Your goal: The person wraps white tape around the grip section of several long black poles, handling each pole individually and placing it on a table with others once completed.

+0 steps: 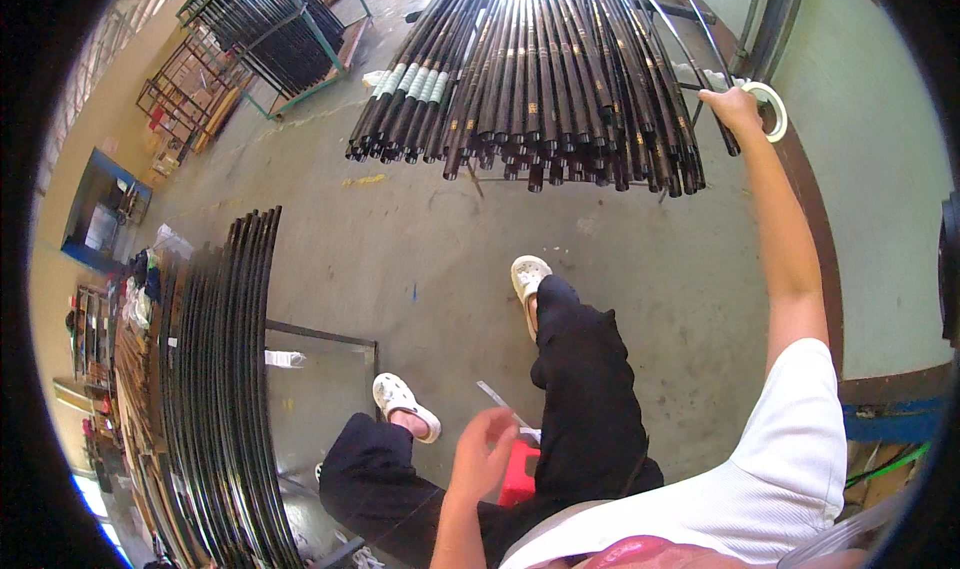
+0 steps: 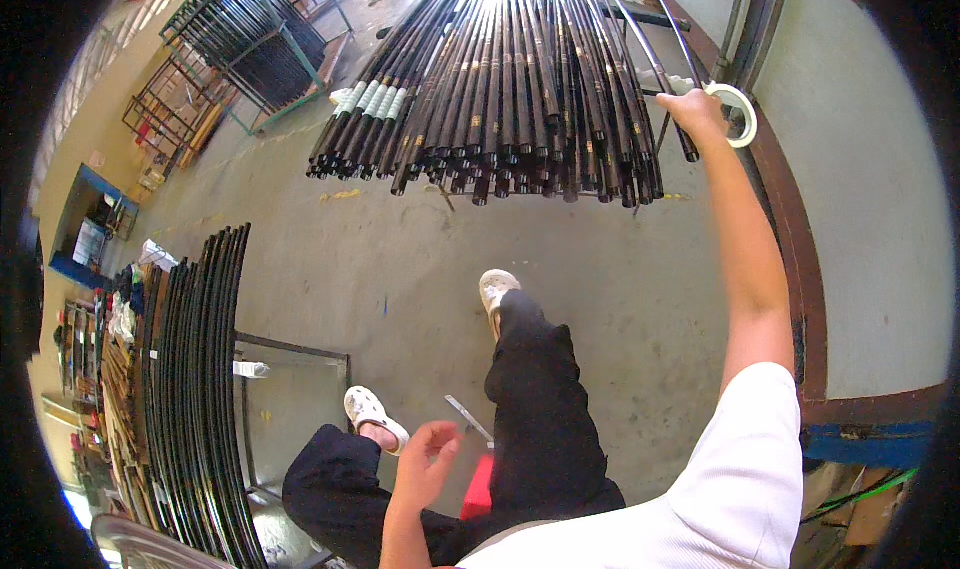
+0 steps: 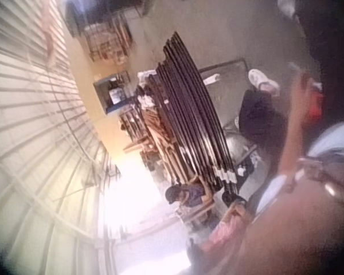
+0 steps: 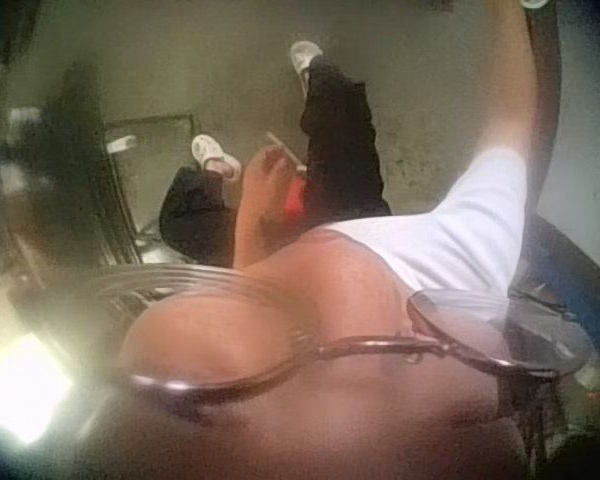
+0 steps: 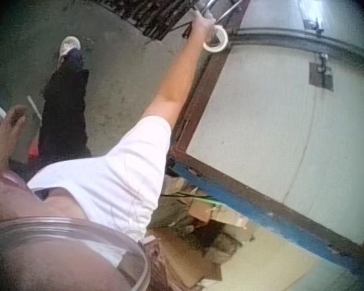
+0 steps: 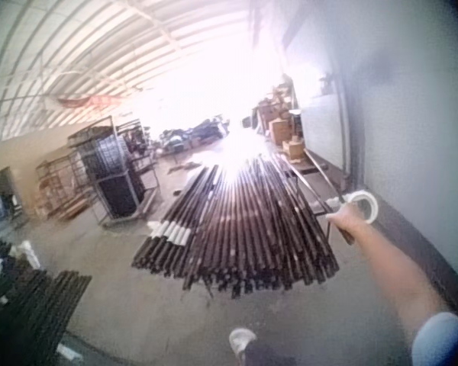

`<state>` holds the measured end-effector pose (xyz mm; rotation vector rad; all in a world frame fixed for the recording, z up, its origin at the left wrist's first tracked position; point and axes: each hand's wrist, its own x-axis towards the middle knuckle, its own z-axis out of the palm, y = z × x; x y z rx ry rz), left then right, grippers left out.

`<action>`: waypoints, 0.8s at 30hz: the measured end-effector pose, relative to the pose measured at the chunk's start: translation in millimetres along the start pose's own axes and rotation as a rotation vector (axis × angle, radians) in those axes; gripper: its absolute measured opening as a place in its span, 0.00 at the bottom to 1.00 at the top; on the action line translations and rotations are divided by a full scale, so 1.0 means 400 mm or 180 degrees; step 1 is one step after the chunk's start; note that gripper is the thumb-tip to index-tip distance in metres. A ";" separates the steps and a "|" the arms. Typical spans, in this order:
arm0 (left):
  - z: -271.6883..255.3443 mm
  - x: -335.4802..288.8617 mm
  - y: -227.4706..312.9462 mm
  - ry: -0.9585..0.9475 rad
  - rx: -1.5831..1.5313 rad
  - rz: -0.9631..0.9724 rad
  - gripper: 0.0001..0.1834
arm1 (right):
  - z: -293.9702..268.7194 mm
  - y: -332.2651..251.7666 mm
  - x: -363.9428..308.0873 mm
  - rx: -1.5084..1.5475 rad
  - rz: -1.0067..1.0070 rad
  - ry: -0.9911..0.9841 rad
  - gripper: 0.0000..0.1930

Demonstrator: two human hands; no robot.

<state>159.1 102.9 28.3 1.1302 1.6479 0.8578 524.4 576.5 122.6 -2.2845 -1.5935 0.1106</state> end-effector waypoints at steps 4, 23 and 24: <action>-0.018 -0.002 0.012 -0.0006 0.0046 0.0041 0.14 | -0.076 0.000 -0.100 0.0477 -0.0338 0.0478 0.32; -0.178 -0.061 0.228 0.1011 -0.1643 0.1512 0.10 | -0.026 -0.291 -1.186 0.3480 -0.3610 -0.1705 0.20; -0.201 -0.087 0.213 0.1172 -0.1735 0.1425 0.11 | -0.007 -0.295 -1.189 0.3805 -0.3676 -0.1746 0.21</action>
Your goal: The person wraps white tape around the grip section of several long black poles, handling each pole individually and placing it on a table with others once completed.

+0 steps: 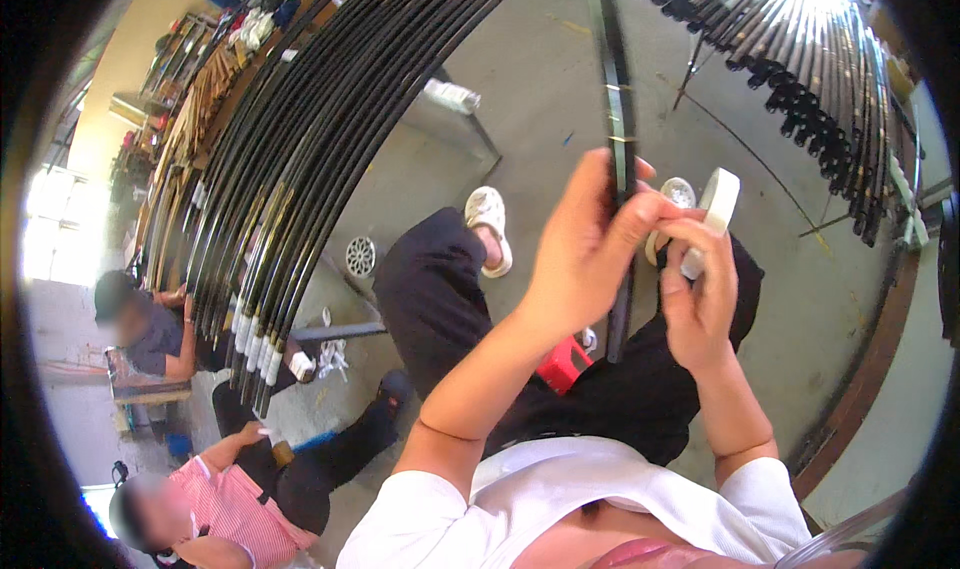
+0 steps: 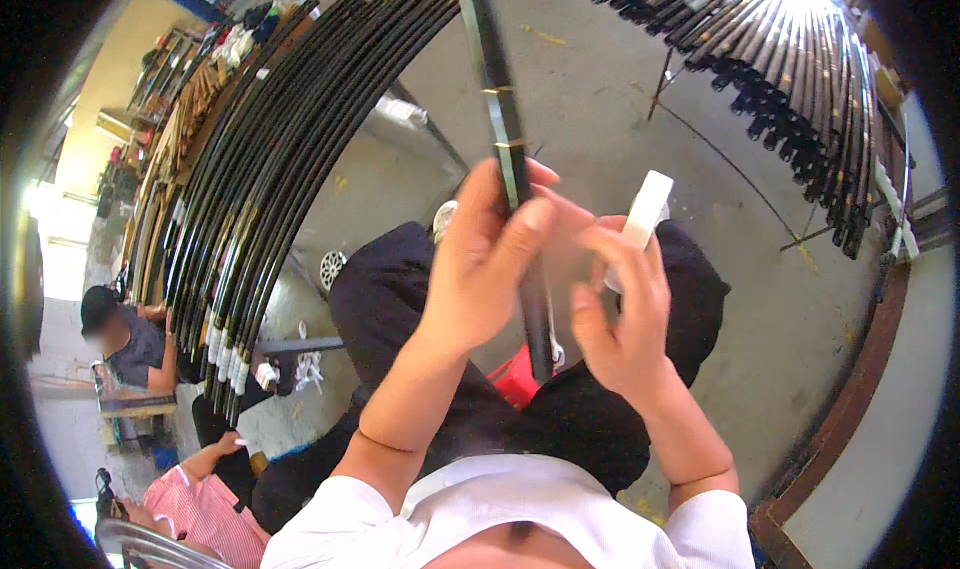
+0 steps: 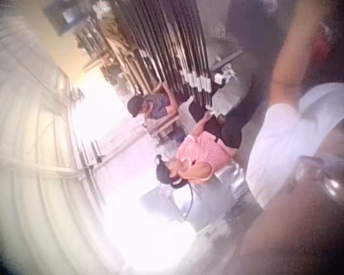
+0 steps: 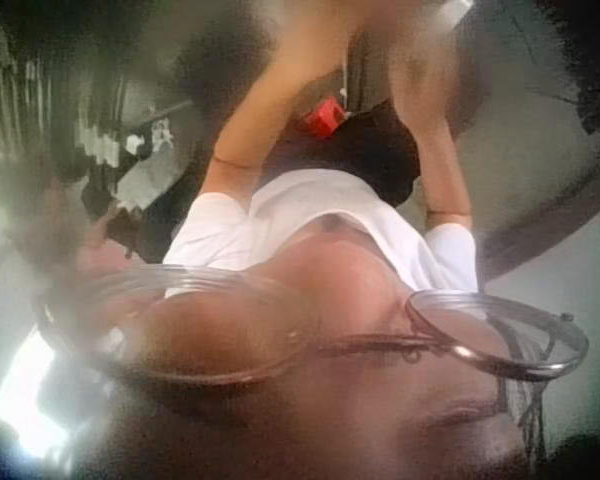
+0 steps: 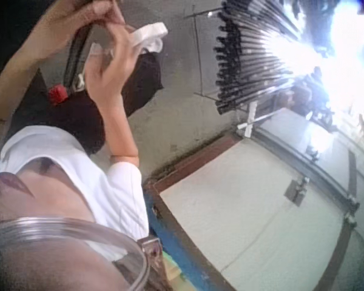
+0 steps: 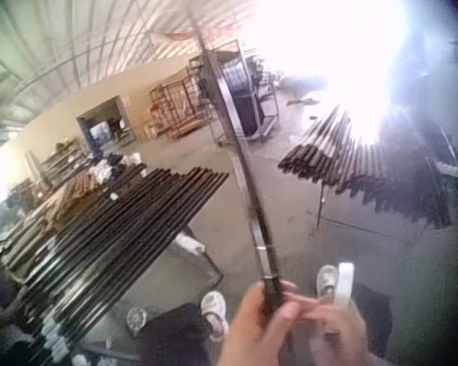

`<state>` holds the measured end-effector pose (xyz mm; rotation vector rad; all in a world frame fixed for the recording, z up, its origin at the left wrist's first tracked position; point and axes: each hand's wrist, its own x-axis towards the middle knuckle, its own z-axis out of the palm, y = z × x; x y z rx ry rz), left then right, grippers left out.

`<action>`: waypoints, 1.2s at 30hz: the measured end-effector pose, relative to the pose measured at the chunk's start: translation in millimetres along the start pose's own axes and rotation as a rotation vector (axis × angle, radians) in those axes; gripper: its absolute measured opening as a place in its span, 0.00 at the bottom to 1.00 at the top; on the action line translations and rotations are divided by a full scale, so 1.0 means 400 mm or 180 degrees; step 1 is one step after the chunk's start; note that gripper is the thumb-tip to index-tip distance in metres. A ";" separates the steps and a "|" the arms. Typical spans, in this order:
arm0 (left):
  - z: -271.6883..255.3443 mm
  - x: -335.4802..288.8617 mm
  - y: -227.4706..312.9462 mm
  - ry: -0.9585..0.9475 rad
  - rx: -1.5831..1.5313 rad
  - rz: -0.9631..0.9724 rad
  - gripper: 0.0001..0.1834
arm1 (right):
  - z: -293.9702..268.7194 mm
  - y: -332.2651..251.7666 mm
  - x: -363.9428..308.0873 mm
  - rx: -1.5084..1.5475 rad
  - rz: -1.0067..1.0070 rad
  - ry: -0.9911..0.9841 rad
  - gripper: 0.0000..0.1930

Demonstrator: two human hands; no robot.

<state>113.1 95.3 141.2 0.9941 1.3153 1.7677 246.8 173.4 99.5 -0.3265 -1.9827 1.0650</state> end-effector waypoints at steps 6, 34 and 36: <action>-0.139 -0.093 0.002 0.0957 0.0242 0.0045 0.23 | 0.051 -0.038 0.002 0.1419 0.0817 -0.0071 0.37; -0.164 -0.179 -0.013 0.0308 0.1831 0.0756 0.12 | 0.076 -0.102 0.014 0.0487 0.1279 -0.1450 0.05; -0.153 -0.193 -0.011 0.0419 0.1509 0.0704 0.17 | 0.076 -0.106 0.004 0.0524 0.1455 -0.1314 0.03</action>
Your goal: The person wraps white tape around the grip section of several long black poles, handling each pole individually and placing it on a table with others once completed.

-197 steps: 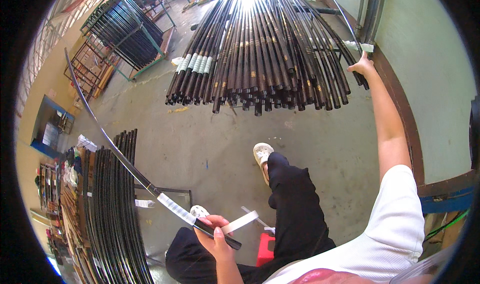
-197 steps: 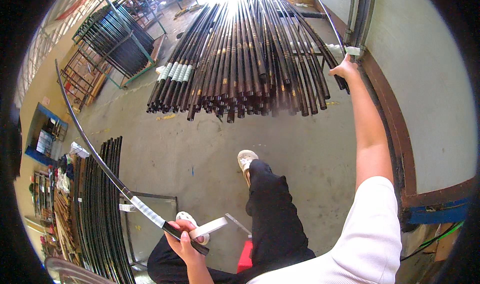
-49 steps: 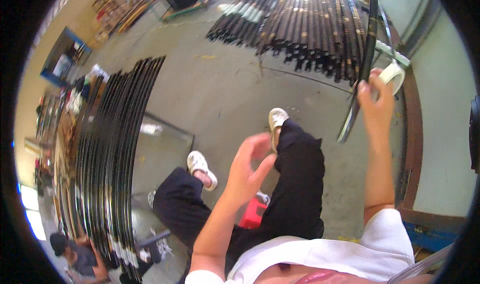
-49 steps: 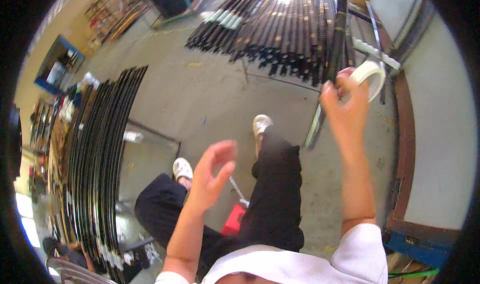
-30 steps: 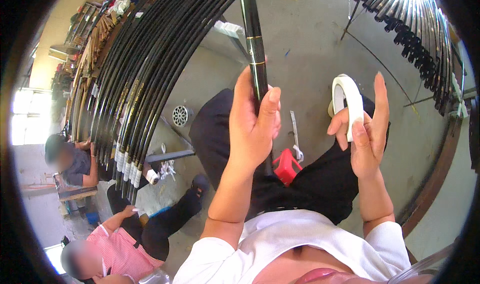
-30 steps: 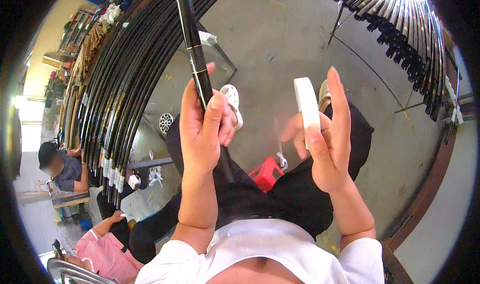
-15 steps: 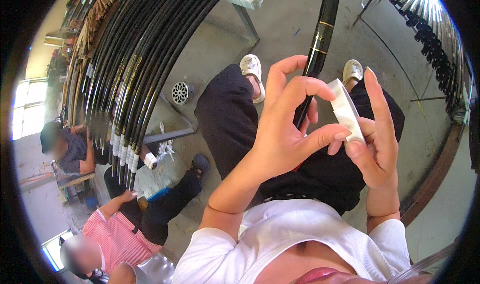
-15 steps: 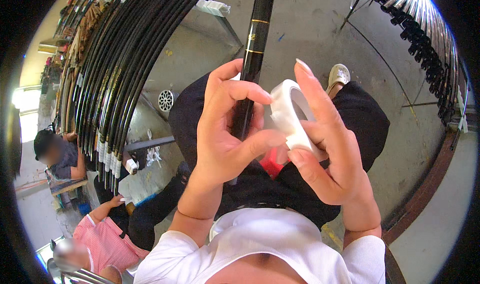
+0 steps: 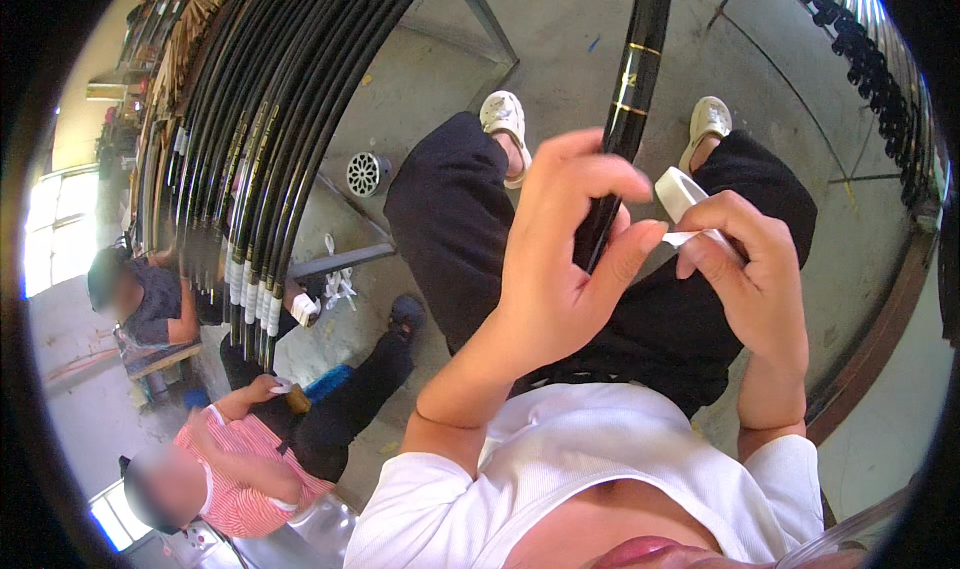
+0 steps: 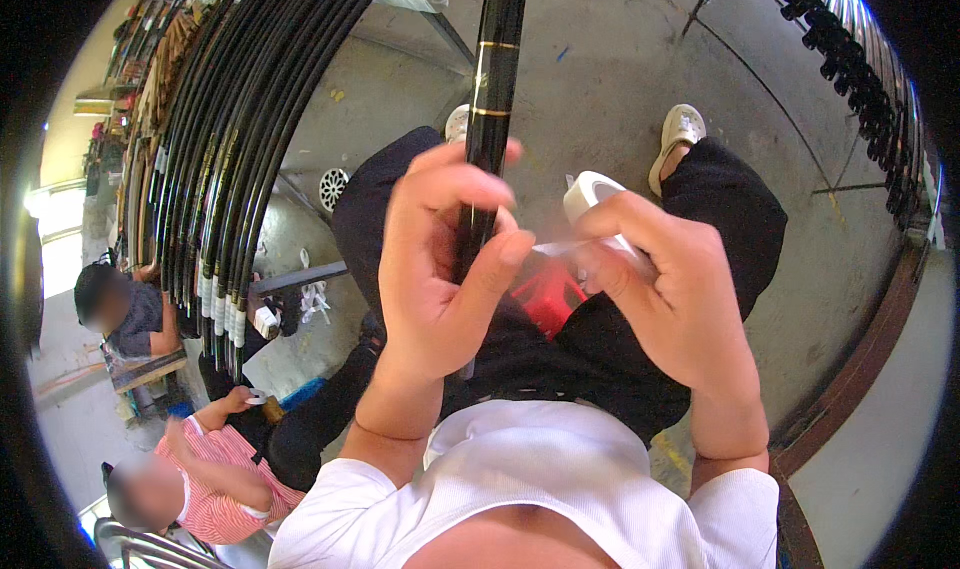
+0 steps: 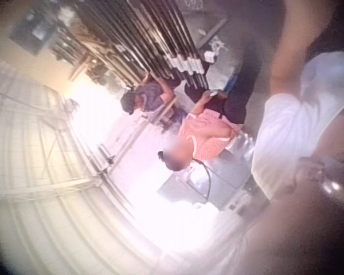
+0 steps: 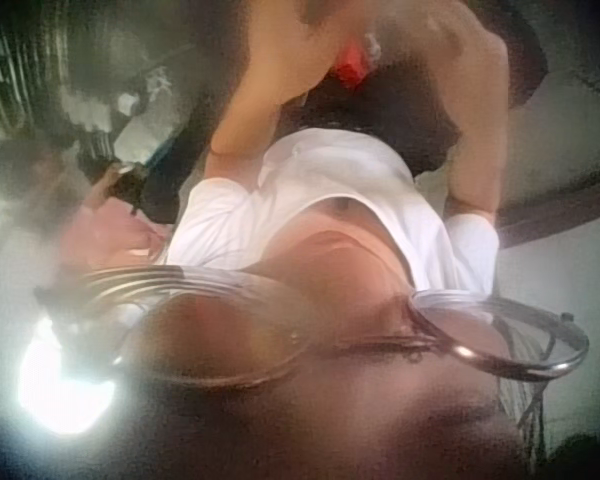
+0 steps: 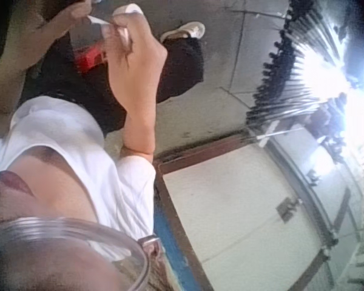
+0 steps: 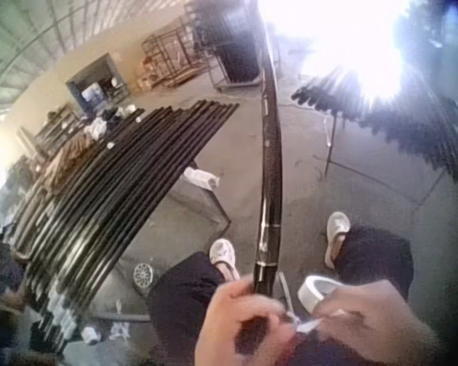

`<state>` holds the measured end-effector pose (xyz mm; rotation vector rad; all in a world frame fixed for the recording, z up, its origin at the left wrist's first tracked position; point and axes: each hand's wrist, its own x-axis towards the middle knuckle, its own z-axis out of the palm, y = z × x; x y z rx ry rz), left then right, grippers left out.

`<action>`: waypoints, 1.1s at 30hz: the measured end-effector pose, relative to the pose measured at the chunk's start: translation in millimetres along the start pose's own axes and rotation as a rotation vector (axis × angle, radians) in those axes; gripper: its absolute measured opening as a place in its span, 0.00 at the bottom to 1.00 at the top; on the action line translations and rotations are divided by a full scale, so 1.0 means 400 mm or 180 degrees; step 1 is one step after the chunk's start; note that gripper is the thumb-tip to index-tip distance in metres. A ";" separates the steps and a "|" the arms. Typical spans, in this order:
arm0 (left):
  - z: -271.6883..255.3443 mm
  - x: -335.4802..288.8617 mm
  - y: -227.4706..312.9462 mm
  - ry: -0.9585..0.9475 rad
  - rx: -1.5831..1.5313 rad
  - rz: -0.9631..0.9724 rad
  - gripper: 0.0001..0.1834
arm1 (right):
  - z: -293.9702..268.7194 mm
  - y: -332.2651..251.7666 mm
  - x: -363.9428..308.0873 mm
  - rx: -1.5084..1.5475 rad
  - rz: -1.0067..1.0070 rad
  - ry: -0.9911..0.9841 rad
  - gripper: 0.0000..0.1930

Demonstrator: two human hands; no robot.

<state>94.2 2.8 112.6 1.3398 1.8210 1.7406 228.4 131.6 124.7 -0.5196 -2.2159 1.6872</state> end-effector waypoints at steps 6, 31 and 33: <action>0.030 -0.061 0.040 0.0173 -0.0491 -0.0953 0.31 | -0.012 -0.067 -0.002 0.0517 0.0195 0.0267 0.03; 0.051 -0.072 0.055 0.0518 0.0944 0.0477 0.23 | 0.033 -0.101 0.037 0.0452 0.0268 0.0411 0.06; 0.053 -0.073 0.055 0.0521 0.0913 0.0476 0.23 | 0.034 -0.100 0.036 0.0466 0.0248 0.0438 0.06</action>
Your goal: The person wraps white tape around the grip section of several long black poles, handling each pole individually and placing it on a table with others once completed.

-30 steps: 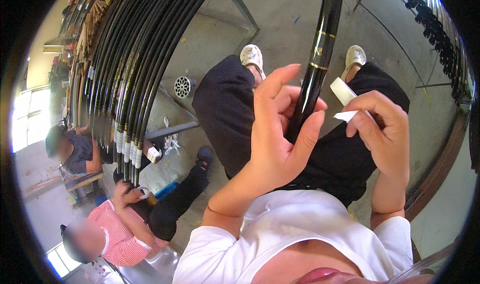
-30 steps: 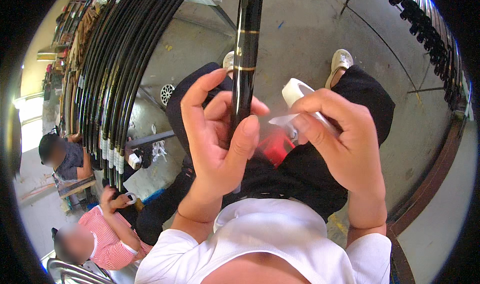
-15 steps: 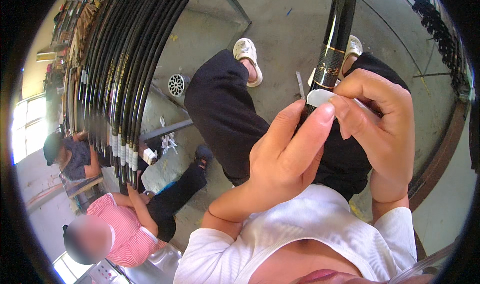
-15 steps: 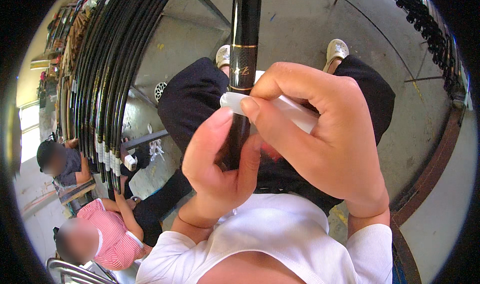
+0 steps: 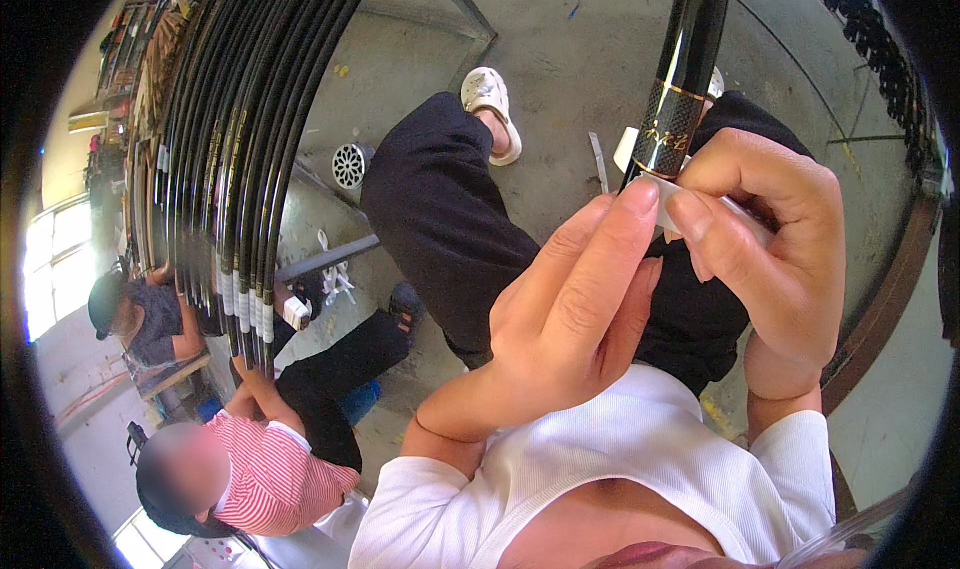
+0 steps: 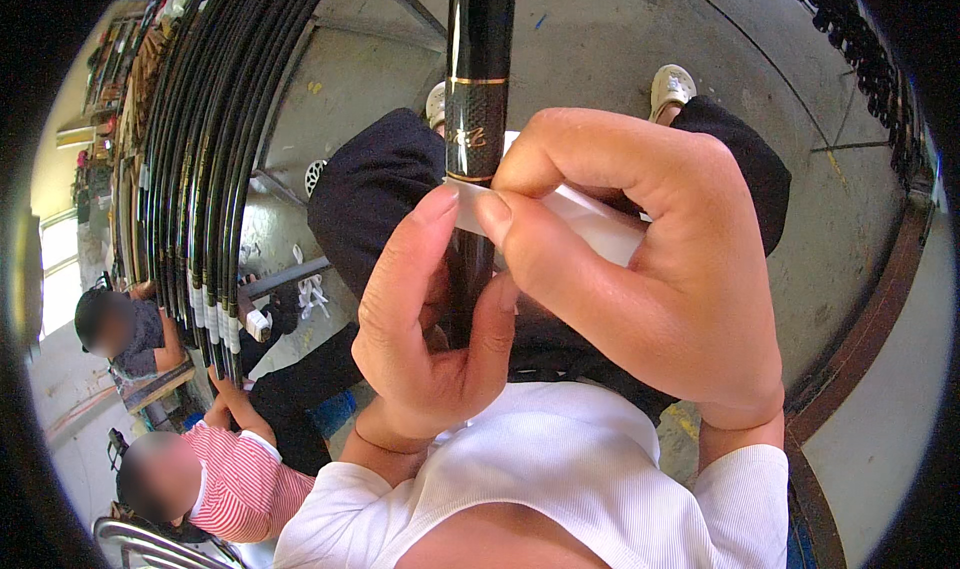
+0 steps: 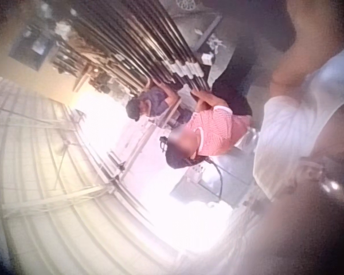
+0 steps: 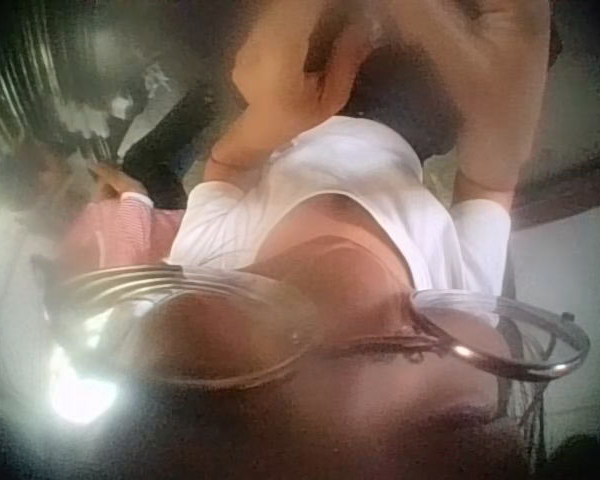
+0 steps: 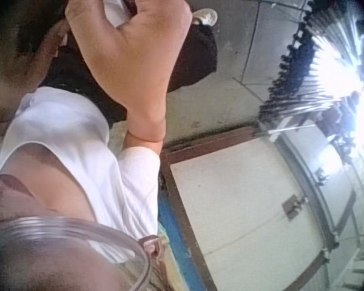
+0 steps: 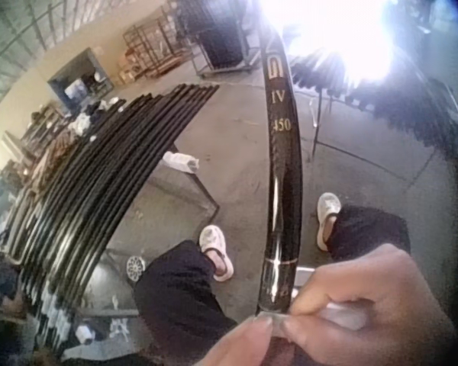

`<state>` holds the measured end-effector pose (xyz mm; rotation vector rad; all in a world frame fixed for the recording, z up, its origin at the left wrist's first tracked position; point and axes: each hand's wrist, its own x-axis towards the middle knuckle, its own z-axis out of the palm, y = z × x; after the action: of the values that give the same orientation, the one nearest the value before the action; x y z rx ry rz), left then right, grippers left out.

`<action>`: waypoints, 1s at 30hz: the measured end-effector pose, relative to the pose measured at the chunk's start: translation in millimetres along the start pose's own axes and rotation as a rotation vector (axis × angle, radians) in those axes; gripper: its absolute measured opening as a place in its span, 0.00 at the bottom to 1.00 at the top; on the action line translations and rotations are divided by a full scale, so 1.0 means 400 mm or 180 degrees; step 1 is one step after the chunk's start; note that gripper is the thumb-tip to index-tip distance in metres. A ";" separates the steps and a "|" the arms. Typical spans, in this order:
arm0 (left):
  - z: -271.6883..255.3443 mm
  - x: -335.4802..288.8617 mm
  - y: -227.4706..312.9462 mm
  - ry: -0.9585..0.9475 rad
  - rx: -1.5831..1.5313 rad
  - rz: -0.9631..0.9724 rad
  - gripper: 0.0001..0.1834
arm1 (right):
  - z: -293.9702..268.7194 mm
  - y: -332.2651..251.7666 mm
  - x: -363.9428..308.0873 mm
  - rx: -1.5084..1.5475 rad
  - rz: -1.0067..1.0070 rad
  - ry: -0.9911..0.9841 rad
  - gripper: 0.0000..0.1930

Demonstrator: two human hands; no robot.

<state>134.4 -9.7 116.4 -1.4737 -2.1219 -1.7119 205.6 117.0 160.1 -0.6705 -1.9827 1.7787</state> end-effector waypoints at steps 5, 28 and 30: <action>0.006 -0.001 -0.004 0.0031 -0.0113 0.0043 0.23 | -0.004 0.002 -0.003 0.0054 -0.0001 0.0010 0.07; 0.000 -0.037 0.015 -0.0142 -0.0517 -0.0582 0.22 | -0.034 0.000 -0.005 0.0034 0.0143 -0.0207 0.09; -0.010 -0.011 0.022 -0.0366 -0.0252 -0.0443 0.21 | -0.033 0.008 -0.007 0.0076 0.0145 -0.0179 0.09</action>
<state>140.8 -16.0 122.1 -1.5125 -2.2903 -1.8187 215.9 126.3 158.4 -0.6701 -1.9943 1.8645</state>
